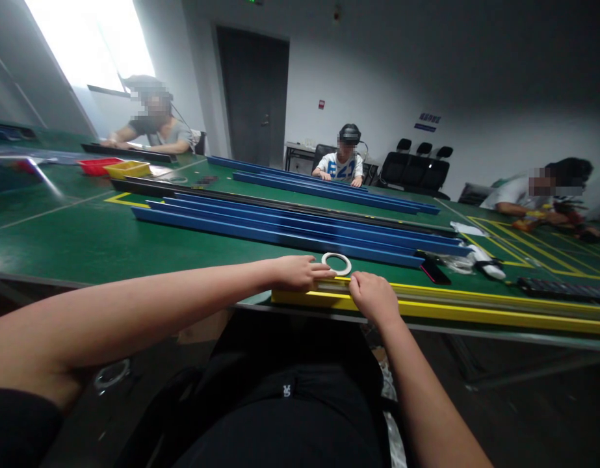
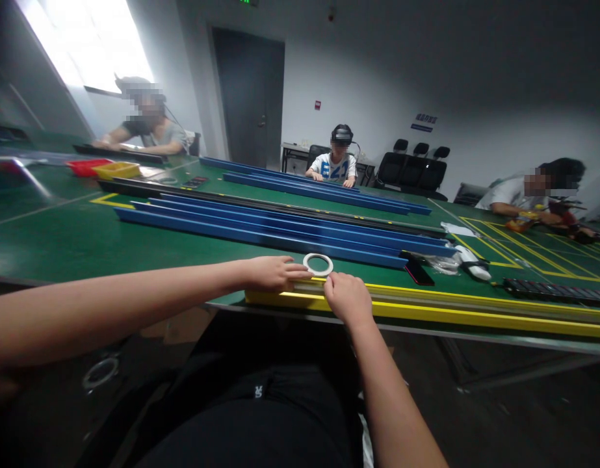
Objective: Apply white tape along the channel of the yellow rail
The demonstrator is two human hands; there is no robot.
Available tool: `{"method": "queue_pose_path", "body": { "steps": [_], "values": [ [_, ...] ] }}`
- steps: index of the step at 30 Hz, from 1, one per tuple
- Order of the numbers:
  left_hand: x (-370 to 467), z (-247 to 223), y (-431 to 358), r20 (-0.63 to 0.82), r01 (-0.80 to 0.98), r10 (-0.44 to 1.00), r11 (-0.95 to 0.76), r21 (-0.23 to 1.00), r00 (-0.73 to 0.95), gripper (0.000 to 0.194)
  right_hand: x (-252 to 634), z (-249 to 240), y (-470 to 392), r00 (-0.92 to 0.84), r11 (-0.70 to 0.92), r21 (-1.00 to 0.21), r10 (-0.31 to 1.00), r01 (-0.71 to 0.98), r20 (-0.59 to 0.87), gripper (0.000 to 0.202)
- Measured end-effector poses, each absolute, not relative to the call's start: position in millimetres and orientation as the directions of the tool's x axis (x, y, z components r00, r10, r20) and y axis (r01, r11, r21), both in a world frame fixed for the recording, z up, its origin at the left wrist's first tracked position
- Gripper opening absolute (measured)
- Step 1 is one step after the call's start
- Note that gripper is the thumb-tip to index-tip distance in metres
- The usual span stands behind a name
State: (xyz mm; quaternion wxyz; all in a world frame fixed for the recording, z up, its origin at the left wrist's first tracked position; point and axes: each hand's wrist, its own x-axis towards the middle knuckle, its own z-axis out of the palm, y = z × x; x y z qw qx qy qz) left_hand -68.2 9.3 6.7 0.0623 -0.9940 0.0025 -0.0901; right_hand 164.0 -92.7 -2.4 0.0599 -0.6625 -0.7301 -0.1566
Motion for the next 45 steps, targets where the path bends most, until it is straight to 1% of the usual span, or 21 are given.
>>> {"method": "queue_pose_path", "body": {
  "steps": [2, 6, 8, 10, 13, 16, 19, 21, 23, 25, 30, 33, 37, 40, 42, 45],
  "values": [
    [-69.5, 6.0, 11.2, 0.18, -0.005, -0.025, -0.994, -0.11, 0.983, 0.031, 164.1, -2.6, -92.8, -0.114, 0.072, 0.153, 0.949, 0.986, 0.293, 0.041],
    [-69.5, 10.2, 11.1, 0.136, -0.019, -0.021, -1.0, -0.016, 0.991, 0.049, 164.1, -2.1, -92.8, -0.12, 0.077, 0.158, 0.95, 0.984, 0.288, 0.041],
    [-68.2, 12.7, 9.8, 0.136, -0.025, -0.023, -1.0, 0.014, 0.99, 0.051, 164.3, -2.1, -92.7, -0.124, 0.081, 0.155, 0.948, 0.985, 0.294, 0.041],
    [-66.9, 13.8, 8.7, 0.161, -0.029, -0.026, -0.999, 0.016, 0.987, 0.051, 164.6, -2.4, -92.5, -0.127, 0.084, 0.15, 0.944, 0.985, 0.306, 0.04],
    [-65.7, 11.4, 9.3, 0.154, -0.025, -0.029, -0.999, -0.028, 0.988, 0.053, 165.1, -3.2, -92.4, -0.128, 0.086, 0.145, 0.941, 0.986, 0.315, 0.039],
    [-65.3, 6.1, 12.8, 0.151, -0.042, -0.062, -0.99, -0.133, 0.987, 0.053, 165.2, -3.8, -92.5, -0.127, 0.085, 0.143, 0.939, 0.986, 0.318, 0.038],
    [-65.7, 2.3, 15.8, 0.179, -0.079, -0.124, -0.968, -0.24, 0.976, 0.045, 165.2, -4.0, -92.7, -0.132, 0.088, 0.145, 0.934, 0.986, 0.331, 0.037],
    [-66.7, 2.2, 16.0, 0.176, -0.085, -0.136, -0.958, -0.273, 0.975, 0.036, 165.2, -4.1, -92.8, -0.134, 0.09, 0.145, 0.933, 0.985, 0.335, 0.036],
    [-68.7, 3.7, 15.1, 0.169, -0.079, -0.13, -0.957, -0.278, 0.977, 0.031, 165.4, -4.4, -92.9, -0.133, 0.089, 0.145, 0.933, 0.986, 0.336, 0.036],
    [-71.1, 5.4, 14.0, 0.166, -0.074, -0.124, -0.958, -0.276, 0.978, 0.03, 165.7, -4.9, -92.9, -0.133, 0.088, 0.144, 0.931, 0.986, 0.341, 0.036],
    [-74.5, 5.6, 15.0, 0.171, -0.09, -0.152, -0.941, -0.325, 0.974, 0.043, 166.5, -6.1, -92.4, -0.132, 0.088, 0.139, 0.926, 0.986, 0.352, 0.036],
    [-74.5, 4.5, 16.5, 0.139, -0.108, -0.166, -0.93, -0.352, 0.976, 0.045, 166.6, -6.3, -92.1, -0.138, 0.094, 0.137, 0.926, 0.986, 0.352, 0.036],
    [-74.2, 4.5, 16.4, 0.145, -0.078, -0.125, -0.954, -0.29, 0.982, 0.042, 166.5, -6.6, -92.1, -0.141, 0.095, 0.142, 0.923, 0.985, 0.358, 0.036],
    [-73.3, 4.1, 15.8, 0.119, -0.048, -0.078, -0.969, -0.241, 0.99, 0.043, 165.9, -6.3, -92.4, -0.138, 0.092, 0.143, 0.923, 0.986, 0.36, 0.037],
    [-72.5, 3.2, 15.7, 0.106, -0.033, -0.059, -0.972, -0.232, 0.993, 0.046, 165.2, -5.5, -92.8, -0.136, 0.091, 0.142, 0.925, 0.986, 0.354, 0.037],
    [-71.6, 1.4, 16.1, 0.128, -0.03, -0.063, -0.969, -0.247, 0.99, 0.05, 164.3, -3.9, -93.7, -0.13, 0.086, 0.141, 0.932, 0.986, 0.34, 0.038]
  ]
}}
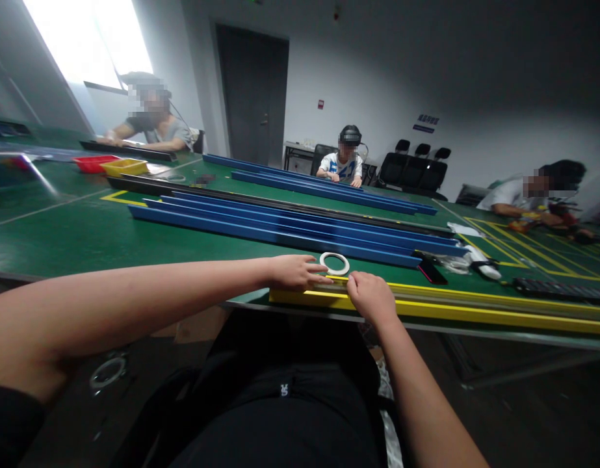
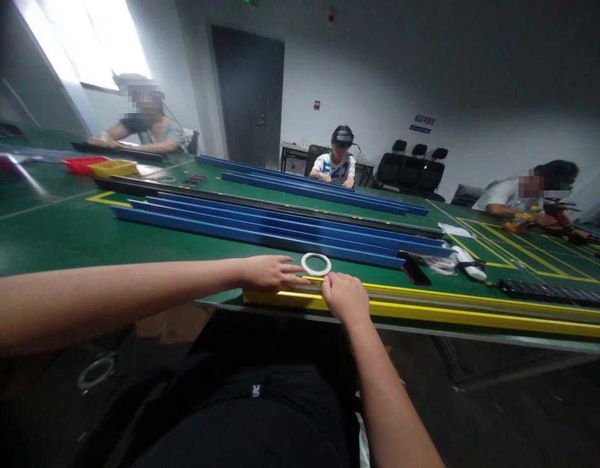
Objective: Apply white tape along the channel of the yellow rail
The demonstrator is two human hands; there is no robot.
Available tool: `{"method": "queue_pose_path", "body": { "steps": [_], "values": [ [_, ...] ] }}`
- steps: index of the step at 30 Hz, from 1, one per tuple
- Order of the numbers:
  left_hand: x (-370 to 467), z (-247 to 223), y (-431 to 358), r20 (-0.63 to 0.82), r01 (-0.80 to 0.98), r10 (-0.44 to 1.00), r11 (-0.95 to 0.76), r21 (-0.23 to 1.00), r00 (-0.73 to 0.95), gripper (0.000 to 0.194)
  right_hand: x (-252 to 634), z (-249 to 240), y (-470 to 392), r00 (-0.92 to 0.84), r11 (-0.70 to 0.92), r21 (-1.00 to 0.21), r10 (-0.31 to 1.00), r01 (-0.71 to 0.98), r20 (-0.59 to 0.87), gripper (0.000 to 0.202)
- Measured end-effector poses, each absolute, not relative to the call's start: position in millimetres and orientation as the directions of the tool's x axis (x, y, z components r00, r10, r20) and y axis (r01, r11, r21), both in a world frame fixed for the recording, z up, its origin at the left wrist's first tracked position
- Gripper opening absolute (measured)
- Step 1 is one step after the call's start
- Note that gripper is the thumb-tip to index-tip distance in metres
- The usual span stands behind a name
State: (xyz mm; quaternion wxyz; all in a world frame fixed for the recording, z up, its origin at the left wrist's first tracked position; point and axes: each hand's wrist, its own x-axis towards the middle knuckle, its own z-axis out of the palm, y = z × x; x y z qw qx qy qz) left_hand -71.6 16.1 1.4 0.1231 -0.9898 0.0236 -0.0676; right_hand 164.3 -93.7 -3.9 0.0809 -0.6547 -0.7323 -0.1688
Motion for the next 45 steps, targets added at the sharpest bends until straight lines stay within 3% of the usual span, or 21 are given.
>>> {"method": "queue_pose_path", "body": {
  "steps": [6, 13, 25, 32, 45],
  "values": [
    [-74.6, 0.1, 17.0, 0.18, -0.07, -0.129, -0.95, -0.306, 0.975, 0.043, 164.3, -3.2, -94.0, -0.134, 0.086, 0.151, 0.929, 0.985, 0.344, 0.039],
    [-79.2, 1.3, 15.6, 0.167, -0.043, -0.096, -0.954, -0.297, 0.981, 0.054, 164.8, -4.4, -92.8, -0.127, 0.08, 0.146, 0.93, 0.986, 0.345, 0.039],
    [-76.6, 4.9, 12.0, 0.149, 0.006, -0.035, -0.963, -0.269, 0.988, 0.051, 162.0, 0.1, -95.7, -0.112, 0.069, 0.139, 0.94, 0.988, 0.323, 0.038],
    [-77.2, -1.4, 15.5, 0.224, -0.061, -0.165, -0.911, -0.408, 0.961, 0.047, 162.4, -1.1, -94.9, -0.118, 0.075, 0.139, 0.937, 0.987, 0.33, 0.037],
    [-81.3, -3.3, 19.6, 0.175, -0.095, -0.177, -0.913, -0.397, 0.969, 0.039, 165.0, -5.2, -93.8, -0.139, 0.091, 0.15, 0.925, 0.984, 0.354, 0.038]
  ]
}}
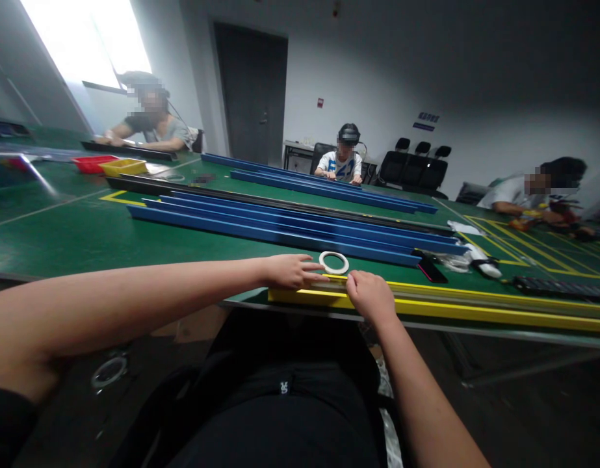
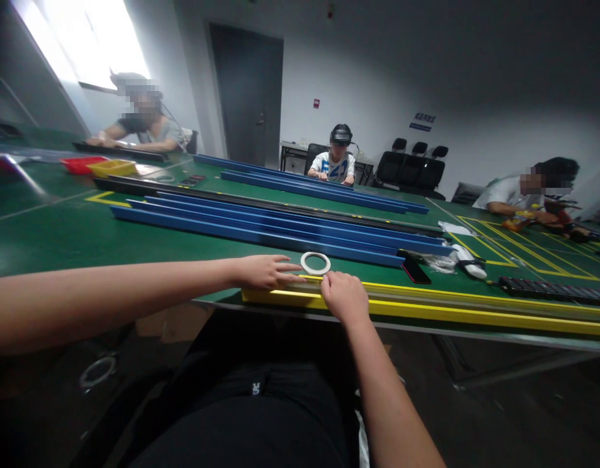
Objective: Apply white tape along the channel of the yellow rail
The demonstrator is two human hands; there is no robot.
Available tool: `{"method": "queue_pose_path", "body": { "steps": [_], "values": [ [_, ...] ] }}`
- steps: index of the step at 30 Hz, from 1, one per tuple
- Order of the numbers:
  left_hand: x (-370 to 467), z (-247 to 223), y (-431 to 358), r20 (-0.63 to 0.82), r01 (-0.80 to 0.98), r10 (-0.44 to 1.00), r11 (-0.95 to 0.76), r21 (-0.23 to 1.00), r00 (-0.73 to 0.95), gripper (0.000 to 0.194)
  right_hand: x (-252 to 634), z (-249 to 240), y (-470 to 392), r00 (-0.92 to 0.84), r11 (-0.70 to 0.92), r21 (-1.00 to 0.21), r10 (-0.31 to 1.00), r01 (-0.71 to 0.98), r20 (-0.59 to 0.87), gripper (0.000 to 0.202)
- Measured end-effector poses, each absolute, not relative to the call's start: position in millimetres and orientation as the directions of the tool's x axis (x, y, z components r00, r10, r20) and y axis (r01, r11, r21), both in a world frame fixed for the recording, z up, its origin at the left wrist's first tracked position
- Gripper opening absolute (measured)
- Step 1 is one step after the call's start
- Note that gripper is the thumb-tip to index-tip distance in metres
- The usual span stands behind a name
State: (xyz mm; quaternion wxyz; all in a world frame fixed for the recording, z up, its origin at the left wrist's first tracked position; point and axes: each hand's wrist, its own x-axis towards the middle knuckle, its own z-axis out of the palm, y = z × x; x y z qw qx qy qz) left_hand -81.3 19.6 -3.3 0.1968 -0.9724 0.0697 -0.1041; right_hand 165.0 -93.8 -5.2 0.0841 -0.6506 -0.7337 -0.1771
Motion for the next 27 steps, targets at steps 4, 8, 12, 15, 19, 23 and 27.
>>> {"method": "queue_pose_path", "body": {
  "steps": [4, 8, 12, 15, 19, 23, 27],
  "values": [
    [-82.5, -2.5, 19.4, 0.194, -0.07, -0.148, -0.931, -0.359, 0.97, 0.045, 164.6, -4.5, -93.6, -0.143, 0.094, 0.154, 0.925, 0.984, 0.353, 0.038],
    [-81.1, -1.3, 17.3, 0.202, -0.033, -0.099, -0.951, -0.307, 0.974, 0.049, 163.9, -3.0, -94.4, -0.128, 0.081, 0.146, 0.93, 0.986, 0.345, 0.038],
    [-80.0, -0.8, 15.2, 0.195, -0.008, -0.07, -0.953, -0.302, 0.978, 0.051, 164.2, -3.1, -94.6, -0.125, 0.078, 0.145, 0.926, 0.986, 0.356, 0.038],
    [-79.8, 0.3, 13.8, 0.204, -0.006, -0.076, -0.947, -0.322, 0.976, 0.05, 164.8, -3.6, -94.1, -0.132, 0.084, 0.147, 0.926, 0.985, 0.354, 0.039],
    [-79.1, 1.7, 12.5, 0.209, -0.013, -0.083, -0.948, -0.317, 0.974, 0.049, 164.7, -3.7, -94.0, -0.124, 0.077, 0.149, 0.931, 0.986, 0.343, 0.039],
    [-78.6, 0.3, 13.5, 0.207, -0.018, -0.089, -0.946, -0.323, 0.974, 0.049, 164.3, -2.8, -94.7, -0.12, 0.072, 0.151, 0.932, 0.986, 0.343, 0.038],
    [-78.9, -0.7, 15.6, 0.165, -0.029, -0.09, -0.941, -0.338, 0.982, 0.047, 164.2, -2.0, -94.8, -0.125, 0.079, 0.147, 0.931, 0.986, 0.343, 0.039]
  ]
}}
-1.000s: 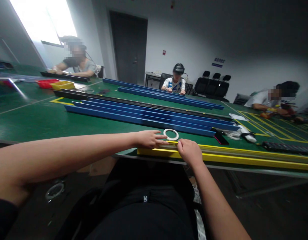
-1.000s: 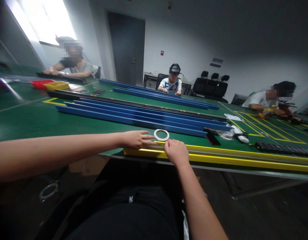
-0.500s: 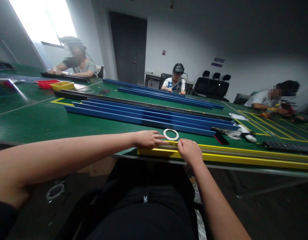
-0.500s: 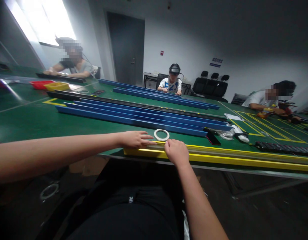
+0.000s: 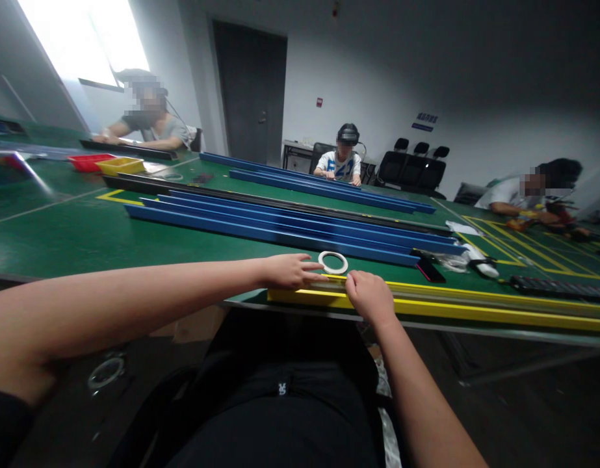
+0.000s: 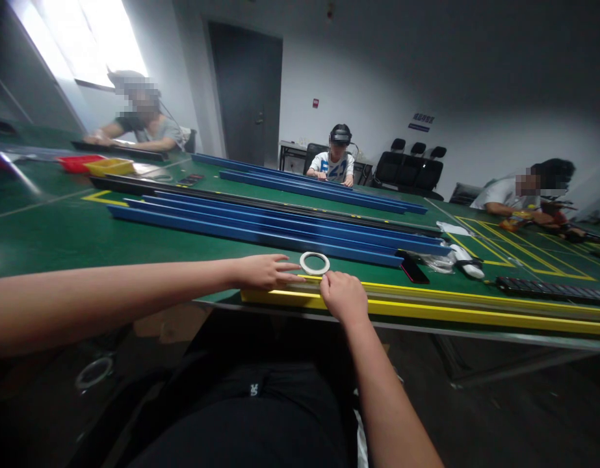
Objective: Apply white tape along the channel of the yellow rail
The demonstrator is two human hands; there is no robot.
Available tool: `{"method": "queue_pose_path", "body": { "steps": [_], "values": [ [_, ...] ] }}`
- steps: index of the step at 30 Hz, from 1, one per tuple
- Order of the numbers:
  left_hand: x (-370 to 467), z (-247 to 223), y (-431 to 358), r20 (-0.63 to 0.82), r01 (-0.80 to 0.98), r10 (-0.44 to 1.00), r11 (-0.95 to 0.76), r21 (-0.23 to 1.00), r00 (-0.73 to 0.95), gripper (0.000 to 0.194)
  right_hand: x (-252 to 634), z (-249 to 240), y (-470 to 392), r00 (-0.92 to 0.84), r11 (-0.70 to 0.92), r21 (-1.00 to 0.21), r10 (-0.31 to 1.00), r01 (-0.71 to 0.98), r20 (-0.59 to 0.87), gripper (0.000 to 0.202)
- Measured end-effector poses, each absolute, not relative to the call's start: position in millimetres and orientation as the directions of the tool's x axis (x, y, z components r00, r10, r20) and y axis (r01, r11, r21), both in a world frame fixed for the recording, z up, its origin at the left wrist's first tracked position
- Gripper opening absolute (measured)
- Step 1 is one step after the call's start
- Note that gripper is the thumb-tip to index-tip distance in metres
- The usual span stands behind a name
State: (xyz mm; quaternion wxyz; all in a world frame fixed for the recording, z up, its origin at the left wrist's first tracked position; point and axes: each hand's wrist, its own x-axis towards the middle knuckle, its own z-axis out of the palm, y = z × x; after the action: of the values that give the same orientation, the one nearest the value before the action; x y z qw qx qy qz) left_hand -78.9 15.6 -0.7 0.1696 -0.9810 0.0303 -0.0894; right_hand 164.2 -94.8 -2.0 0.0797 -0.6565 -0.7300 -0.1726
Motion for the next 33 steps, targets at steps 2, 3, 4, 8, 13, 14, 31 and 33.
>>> {"method": "queue_pose_path", "body": {
  "steps": [2, 3, 4, 8, 13, 14, 31, 33],
  "values": [
    [-79.0, 0.8, 15.7, 0.093, -0.023, -0.055, -0.95, -0.31, 0.994, 0.046, 164.0, -1.8, -94.6, -0.124, 0.08, 0.141, 0.933, 0.987, 0.339, 0.039],
    [-79.0, 2.0, 15.3, 0.062, -0.019, -0.039, -0.956, -0.292, 0.997, 0.045, 163.9, -1.8, -94.4, -0.12, 0.078, 0.137, 0.934, 0.988, 0.335, 0.039],
    [-78.9, 3.3, 14.7, 0.046, -0.016, -0.03, -0.962, -0.273, 0.999, 0.044, 163.8, -1.9, -94.4, -0.115, 0.074, 0.134, 0.936, 0.988, 0.332, 0.04],
    [-77.7, 8.6, 11.0, 0.094, -0.021, -0.041, -0.977, -0.214, 0.995, 0.04, 164.3, -2.7, -94.7, -0.118, 0.076, 0.134, 0.932, 0.988, 0.343, 0.04],
    [-77.1, 8.3, 11.0, 0.003, 0.001, 0.0, -0.976, -0.217, 1.0, 0.042, 165.1, -4.0, -95.4, -0.133, 0.084, 0.146, 0.92, 0.986, 0.368, 0.038],
    [-77.7, 7.0, 12.5, 0.003, -0.014, -0.015, -0.972, -0.233, 1.0, 0.043, 165.0, -4.1, -95.3, -0.133, 0.083, 0.147, 0.92, 0.986, 0.368, 0.038],
    [-87.7, 4.1, 16.1, 0.102, -0.09, -0.13, -0.94, -0.33, 0.986, 0.046, 166.2, -6.0, -93.2, -0.128, 0.084, 0.135, 0.923, 0.987, 0.362, 0.039],
    [-88.6, 5.3, 15.9, 0.082, -0.088, -0.122, -0.936, -0.34, 0.989, 0.047, 166.5, -6.1, -93.4, -0.132, 0.088, 0.135, 0.92, 0.987, 0.368, 0.039]
  ]
}}
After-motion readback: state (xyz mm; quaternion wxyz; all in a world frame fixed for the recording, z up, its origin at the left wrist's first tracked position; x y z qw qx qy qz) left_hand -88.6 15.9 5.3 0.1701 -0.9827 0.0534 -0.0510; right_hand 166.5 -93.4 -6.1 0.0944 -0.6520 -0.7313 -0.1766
